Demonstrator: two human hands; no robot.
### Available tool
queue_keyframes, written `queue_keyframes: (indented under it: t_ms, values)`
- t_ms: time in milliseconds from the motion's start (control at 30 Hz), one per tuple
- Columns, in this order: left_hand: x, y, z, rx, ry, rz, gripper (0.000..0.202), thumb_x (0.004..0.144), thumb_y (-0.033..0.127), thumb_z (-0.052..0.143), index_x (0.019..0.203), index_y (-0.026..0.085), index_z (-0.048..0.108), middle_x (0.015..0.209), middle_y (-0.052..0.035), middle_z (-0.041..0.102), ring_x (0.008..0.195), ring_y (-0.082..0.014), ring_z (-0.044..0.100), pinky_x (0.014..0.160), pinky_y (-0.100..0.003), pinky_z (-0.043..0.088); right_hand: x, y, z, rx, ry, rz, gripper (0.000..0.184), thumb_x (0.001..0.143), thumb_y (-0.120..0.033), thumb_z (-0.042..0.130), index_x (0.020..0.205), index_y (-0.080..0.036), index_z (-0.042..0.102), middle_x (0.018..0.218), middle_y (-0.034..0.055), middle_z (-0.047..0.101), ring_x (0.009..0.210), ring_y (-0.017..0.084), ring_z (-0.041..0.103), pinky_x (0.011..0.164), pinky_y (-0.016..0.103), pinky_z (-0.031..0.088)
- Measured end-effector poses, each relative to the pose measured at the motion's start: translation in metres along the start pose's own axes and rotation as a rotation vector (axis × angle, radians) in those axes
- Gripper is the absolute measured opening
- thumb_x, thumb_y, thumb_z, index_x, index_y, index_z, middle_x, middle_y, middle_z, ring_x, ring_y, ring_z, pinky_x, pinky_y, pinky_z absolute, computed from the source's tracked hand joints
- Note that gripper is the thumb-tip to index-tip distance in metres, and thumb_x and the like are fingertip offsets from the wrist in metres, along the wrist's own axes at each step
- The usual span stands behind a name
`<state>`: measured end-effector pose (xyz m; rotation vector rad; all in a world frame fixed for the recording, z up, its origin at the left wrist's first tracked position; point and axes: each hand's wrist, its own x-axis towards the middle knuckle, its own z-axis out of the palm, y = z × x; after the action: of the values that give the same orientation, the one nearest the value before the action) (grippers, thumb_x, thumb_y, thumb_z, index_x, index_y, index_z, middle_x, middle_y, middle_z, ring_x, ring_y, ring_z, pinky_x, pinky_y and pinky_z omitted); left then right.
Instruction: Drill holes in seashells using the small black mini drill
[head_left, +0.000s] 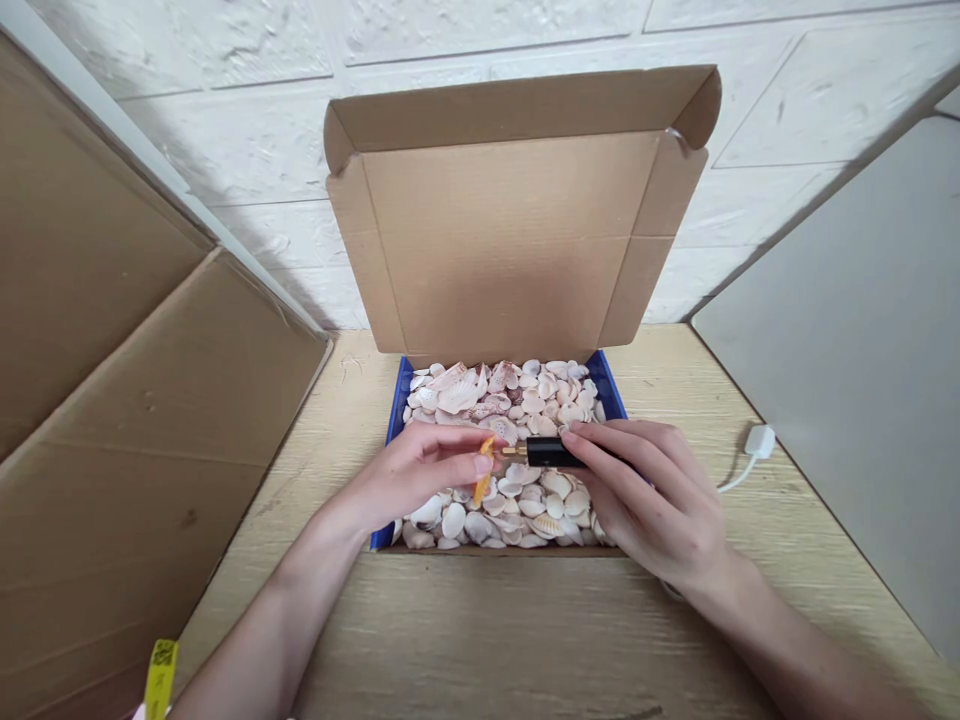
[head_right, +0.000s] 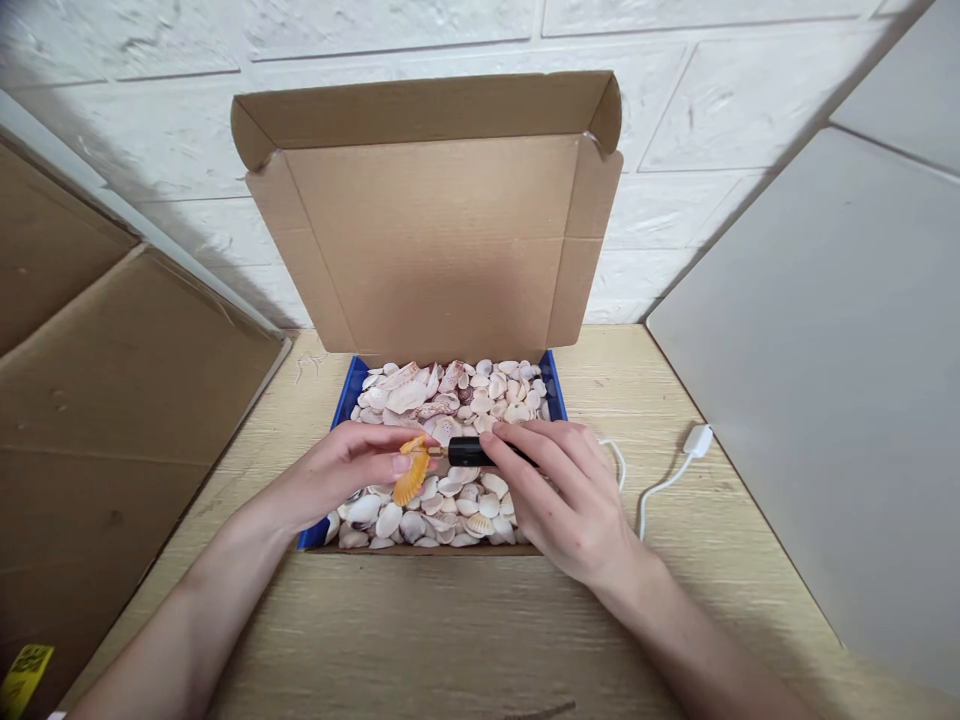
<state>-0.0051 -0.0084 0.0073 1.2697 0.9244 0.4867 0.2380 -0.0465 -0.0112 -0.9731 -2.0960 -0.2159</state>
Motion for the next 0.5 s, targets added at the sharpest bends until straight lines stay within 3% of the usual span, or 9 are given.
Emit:
queue_keyframes:
  t_ms: [167,333,500]
  values:
    - [-0.0006,0.0027,0.0030,0.023,0.061,-0.009,0.036,0.078,0.032,0.071,0.111,0.019,0.072,0.107,-0.0073,0.072,0.093,-0.0223,0.065,0.076,-0.028,0.049,0.0003,0.0018,0.0060,0.043,-0.097,0.027,0.044,0.084,-0.013,0.062,0.127,-0.019,0.053,0.101,0.0094,0.070,0.088,0.021,0.064,0.076,0.037,0.055]
    - [-0.0015,0.0047,0.0064,-0.011,0.056,-0.041,0.036,0.075,0.029,0.074,0.110,0.019,0.073,0.104,-0.0069,0.073,0.083,-0.0206,0.066,0.068,-0.027,0.050,0.0013,-0.0003,0.0061,0.057,-0.167,-0.003,0.038,0.088,-0.020,0.060,0.125,-0.016,0.055,0.099,0.0096,0.070,0.083,0.019,0.066,0.074,0.033,0.056]
    - [-0.0008,0.0002,0.0053,-0.026,0.057,-0.023,0.039,0.077,0.030,0.073,0.114,0.021,0.070,0.110,-0.0067,0.072,0.092,-0.0218,0.065,0.072,-0.027,0.050,0.0050,-0.0026,0.0039,0.034,-0.169,-0.013,0.032,0.089,-0.023,0.059,0.119,-0.012,0.057,0.096,0.0103,0.071,0.081,0.019,0.067,0.069,0.030,0.056]
